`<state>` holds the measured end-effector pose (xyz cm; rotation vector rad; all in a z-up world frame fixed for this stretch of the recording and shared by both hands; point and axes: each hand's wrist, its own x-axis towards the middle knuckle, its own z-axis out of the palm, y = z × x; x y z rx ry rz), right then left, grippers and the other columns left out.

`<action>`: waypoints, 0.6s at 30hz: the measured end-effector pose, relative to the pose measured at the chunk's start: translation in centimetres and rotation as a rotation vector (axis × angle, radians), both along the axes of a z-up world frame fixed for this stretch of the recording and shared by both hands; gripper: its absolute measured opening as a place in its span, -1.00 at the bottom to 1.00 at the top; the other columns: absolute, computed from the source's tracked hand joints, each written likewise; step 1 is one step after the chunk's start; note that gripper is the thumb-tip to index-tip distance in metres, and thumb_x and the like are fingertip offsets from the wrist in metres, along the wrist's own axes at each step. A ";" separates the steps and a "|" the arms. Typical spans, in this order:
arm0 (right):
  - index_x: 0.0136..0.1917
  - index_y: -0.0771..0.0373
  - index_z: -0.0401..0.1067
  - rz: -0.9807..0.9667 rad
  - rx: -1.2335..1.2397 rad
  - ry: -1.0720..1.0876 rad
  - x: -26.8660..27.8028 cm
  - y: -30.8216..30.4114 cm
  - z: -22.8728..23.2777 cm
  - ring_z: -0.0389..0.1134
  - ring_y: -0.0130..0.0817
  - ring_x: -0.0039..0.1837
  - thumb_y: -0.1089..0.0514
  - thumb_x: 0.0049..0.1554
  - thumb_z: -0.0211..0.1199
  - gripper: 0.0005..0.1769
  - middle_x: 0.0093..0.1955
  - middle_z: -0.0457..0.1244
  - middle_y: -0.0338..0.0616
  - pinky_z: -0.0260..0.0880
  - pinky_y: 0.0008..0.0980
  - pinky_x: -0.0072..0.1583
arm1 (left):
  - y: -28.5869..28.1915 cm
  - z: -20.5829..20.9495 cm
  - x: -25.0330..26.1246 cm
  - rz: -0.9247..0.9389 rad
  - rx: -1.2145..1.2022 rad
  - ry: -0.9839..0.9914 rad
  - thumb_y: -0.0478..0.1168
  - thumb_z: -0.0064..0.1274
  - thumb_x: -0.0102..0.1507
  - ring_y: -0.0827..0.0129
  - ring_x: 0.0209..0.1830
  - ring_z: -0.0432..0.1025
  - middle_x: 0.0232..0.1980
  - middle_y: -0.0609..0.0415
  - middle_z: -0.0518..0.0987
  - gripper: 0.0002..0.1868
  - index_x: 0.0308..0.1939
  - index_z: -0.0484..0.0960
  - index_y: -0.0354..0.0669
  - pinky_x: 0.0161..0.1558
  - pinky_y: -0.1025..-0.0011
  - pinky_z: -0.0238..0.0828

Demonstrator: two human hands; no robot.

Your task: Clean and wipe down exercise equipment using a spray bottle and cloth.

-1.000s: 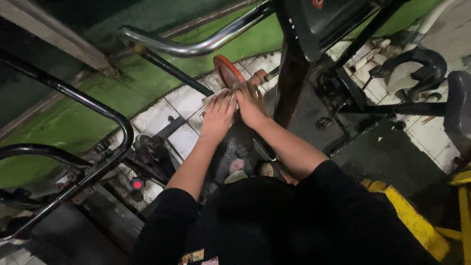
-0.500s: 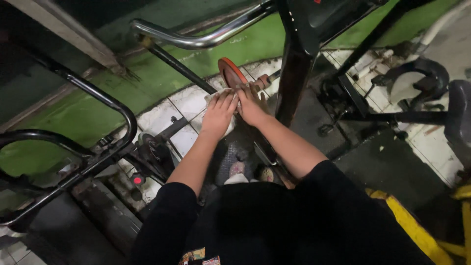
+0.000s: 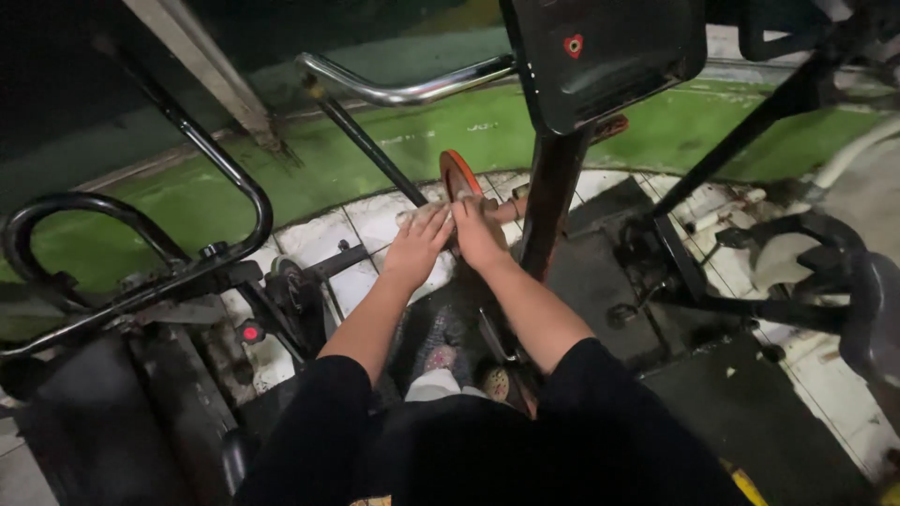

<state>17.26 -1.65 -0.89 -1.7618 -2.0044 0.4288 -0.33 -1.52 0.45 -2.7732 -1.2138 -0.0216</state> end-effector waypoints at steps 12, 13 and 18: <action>0.22 0.24 0.22 0.216 -0.080 0.665 1.4 -7.3 12.3 0.34 -0.27 0.16 0.08 -0.03 0.56 -0.31 0.10 0.28 -0.06 0.37 -0.34 0.16 | -6.5 10.8 -3.9 0.043 -0.391 -0.734 -0.29 0.21 0.21 -0.05 0.37 0.38 0.33 -0.16 0.41 -0.27 0.44 0.29 -0.15 0.38 0.18 0.34; 0.22 0.24 0.22 0.210 -0.070 0.661 2.4 -8.1 13.0 0.34 -0.27 0.16 0.08 -0.03 0.56 -0.31 0.10 0.28 -0.06 0.37 -0.34 0.16 | -7.2 12.2 -3.8 0.031 -0.387 -0.736 -0.29 0.21 0.21 -0.05 0.37 0.38 0.33 -0.16 0.41 -0.27 0.44 0.29 -0.15 0.38 0.18 0.34; 0.35 0.25 0.26 0.381 -0.034 0.889 6.1 -12.4 17.9 0.28 -0.37 0.34 0.37 0.08 0.44 -0.38 0.25 0.24 -0.13 0.33 -0.33 0.35 | -9.6 17.7 -2.3 -0.142 -0.629 -0.979 -0.16 0.44 0.01 0.07 0.35 0.35 0.36 -0.16 0.40 -0.03 0.41 0.26 -0.25 0.33 0.18 0.26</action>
